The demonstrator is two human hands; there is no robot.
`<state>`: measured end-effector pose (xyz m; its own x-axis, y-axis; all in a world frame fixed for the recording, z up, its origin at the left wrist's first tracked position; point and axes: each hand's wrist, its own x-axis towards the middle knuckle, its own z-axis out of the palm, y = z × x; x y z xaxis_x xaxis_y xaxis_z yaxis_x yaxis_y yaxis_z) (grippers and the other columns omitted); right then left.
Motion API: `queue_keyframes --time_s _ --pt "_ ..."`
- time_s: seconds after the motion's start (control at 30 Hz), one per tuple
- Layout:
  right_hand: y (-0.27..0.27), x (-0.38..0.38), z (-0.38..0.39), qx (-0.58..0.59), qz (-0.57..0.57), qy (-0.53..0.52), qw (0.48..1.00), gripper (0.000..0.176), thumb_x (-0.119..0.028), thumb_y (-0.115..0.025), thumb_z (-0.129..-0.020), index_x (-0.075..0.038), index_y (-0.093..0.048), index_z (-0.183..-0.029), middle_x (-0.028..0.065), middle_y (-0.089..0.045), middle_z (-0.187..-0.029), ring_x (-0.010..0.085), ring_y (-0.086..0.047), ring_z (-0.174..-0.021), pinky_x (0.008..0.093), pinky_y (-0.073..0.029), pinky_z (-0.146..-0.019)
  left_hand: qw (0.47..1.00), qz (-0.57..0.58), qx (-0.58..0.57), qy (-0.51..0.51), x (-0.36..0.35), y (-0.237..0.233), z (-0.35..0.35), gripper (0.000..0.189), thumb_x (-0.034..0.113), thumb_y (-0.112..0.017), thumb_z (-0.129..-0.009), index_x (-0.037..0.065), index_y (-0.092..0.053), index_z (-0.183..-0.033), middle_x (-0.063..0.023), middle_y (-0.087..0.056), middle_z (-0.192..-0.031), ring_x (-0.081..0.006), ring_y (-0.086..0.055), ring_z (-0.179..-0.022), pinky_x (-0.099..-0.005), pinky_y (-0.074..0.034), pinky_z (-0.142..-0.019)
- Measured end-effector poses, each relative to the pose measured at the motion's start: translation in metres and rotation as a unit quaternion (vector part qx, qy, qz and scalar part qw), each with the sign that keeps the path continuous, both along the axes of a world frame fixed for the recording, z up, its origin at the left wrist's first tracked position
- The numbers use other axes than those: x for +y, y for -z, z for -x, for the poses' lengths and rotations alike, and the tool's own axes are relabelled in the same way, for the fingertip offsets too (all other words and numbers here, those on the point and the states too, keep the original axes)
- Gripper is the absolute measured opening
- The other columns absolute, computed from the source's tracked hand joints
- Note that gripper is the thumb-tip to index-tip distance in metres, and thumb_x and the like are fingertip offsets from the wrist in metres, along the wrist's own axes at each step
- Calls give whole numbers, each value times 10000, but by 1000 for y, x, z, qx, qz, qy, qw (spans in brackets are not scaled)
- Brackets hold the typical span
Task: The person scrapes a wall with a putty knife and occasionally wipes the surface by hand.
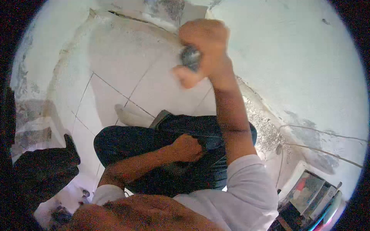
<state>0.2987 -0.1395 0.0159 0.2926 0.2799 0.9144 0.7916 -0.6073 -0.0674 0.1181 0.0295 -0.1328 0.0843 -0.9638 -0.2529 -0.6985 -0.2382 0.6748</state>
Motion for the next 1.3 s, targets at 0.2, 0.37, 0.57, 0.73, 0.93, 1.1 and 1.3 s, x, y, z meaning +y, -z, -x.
queue_keyframes --time_s 0.2,0.37,0.57,0.73,0.93,1.1,1.3 --pt "-1 18 16 -28 -96 101 990 537 -498 -620 -804 -28 -456 -600 62 -408 -548 207 -459 -465 294 -342 -438 996 -75 10 36 -3 -14 -7 226 246 -570 -827 80 -720 -793 -169 -688 -809 -331 -687 -756 -455 -546 -653" --pt "0 8 -5 35 -50 -4 998 485 -562 -639 -715 -87 -557 -672 70 -531 -610 277 -583 -562 364 -463 -550 1000 -24 -18 0 0 14 -4 295 308 -572 -824 61 -700 -724 -171 -673 -719 -334 -679 -682 -465 -544 -615" --pt "13 12 -17 76 -24 -35 996 451 -520 -683 -600 -87 -593 -691 70 -542 -613 295 -577 -584 384 -462 -551 1000 -18 -21 3 0 5 -6 314 355 -572 -814 87 -693 -703 -172 -662 -696 -346 -675 -669 -479 -548 -601" --pt "1 10 -6 86 45 -49 994 531 -583 -706 -568 -80 -594 -694 93 -567 -662 309 -575 -598 380 -474 -559 1000 -12 26 1 2 4 -12 287 331 -561 -823 78 -694 -793 -174 -671 -745 -354 -673 -722 -485 -538 -648" --pt "1 -3 -7 49 -25 -18 998 308 -93 -518 -876 -33 -455 -580 53 -437 -527 156 -454 -462 265 -362 -431 907 174 282 -260 4 -19 -69 166 182 -574 -867 41 -662 -863 -93 -656 -718 -194 -640 -647 -361 -507 -612" --pt "-1 6 -1 57 27 -3 998 598 -571 -536 -845 5 -558 -684 98 -554 -664 220 -575 -599 297 -444 -556 740 328 335 -482 39 -64 -136 150 131 -543 -914 40 -642 -849 -6 -601 -694 -66 -457 -546 -236 -383 -515" --pt "6 6 -4 36 -34 -2 999 469 -409 -558 -880 -6 -534 -640 77 -425 -528 191 -457 -453 289 -351 -438 632 419 288 -585 82 -82 -180 191 166 -539 -931 34 -644 -843 30 -481 -610 -41 -383 -530 -209 -314 -500"
